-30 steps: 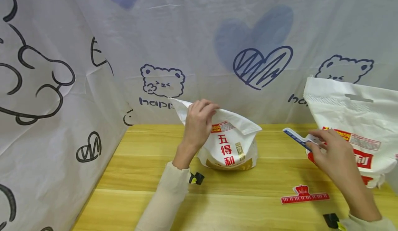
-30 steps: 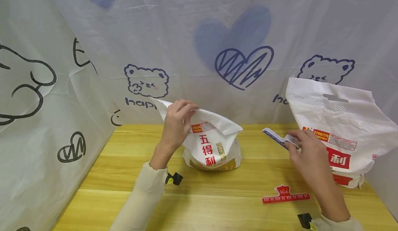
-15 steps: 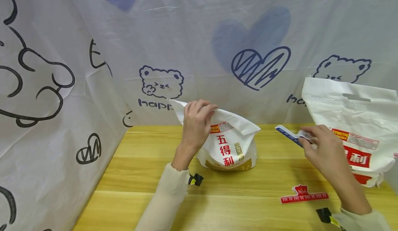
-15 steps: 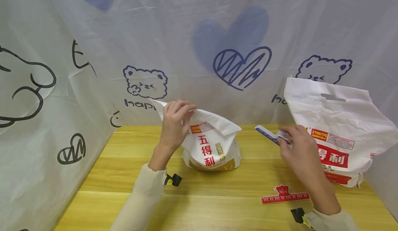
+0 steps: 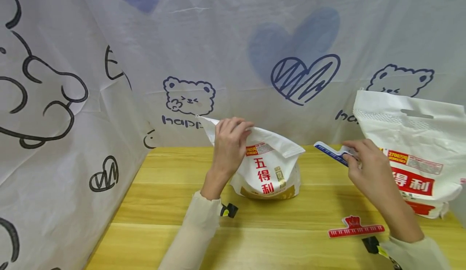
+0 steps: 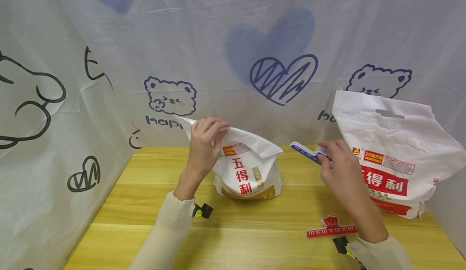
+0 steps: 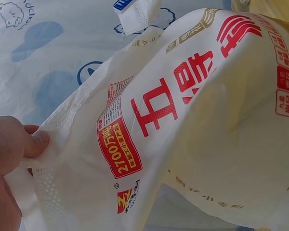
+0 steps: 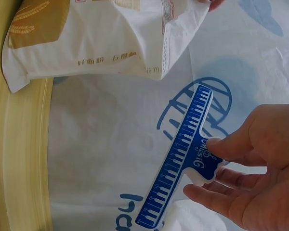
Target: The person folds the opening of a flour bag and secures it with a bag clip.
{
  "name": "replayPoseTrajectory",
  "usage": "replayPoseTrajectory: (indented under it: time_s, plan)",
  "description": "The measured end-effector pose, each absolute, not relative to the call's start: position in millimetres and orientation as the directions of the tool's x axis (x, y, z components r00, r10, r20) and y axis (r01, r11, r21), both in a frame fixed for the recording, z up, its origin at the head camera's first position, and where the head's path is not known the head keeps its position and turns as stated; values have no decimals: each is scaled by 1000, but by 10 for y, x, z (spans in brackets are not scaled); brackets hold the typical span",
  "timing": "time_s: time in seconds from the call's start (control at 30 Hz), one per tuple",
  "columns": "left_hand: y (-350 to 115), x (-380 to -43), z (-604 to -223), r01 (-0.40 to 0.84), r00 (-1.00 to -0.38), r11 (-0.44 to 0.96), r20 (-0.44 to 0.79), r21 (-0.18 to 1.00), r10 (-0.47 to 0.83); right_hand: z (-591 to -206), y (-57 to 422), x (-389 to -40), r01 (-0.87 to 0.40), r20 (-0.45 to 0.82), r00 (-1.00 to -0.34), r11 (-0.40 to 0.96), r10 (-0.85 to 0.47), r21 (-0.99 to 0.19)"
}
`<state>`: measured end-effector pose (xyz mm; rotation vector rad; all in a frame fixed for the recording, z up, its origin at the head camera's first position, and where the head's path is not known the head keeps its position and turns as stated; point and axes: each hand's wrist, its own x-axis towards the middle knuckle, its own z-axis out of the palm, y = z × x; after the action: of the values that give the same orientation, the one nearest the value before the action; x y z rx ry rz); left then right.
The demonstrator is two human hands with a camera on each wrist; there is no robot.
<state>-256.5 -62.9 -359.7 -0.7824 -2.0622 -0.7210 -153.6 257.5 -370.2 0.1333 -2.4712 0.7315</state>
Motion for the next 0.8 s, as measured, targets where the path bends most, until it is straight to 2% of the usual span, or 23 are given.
replayPoseTrajectory:
  time_s: [0.2,0.53,0.8]
  plan:
    - [-633,-2559,-3590,733,-480,647,833,209,275,-3701,2485,-1575,-245,529,-847,841,58,-483]
    - [-622,-2572,-3589,735,-463,647,846,200,265,-3701,2346,-1647,-301,602,-798,843,33,-445]
    - [-625,-2564,-3597,735,-481,642,835,218,266,-3609,2226,-1729,-308,600,-800,848,15,-431]
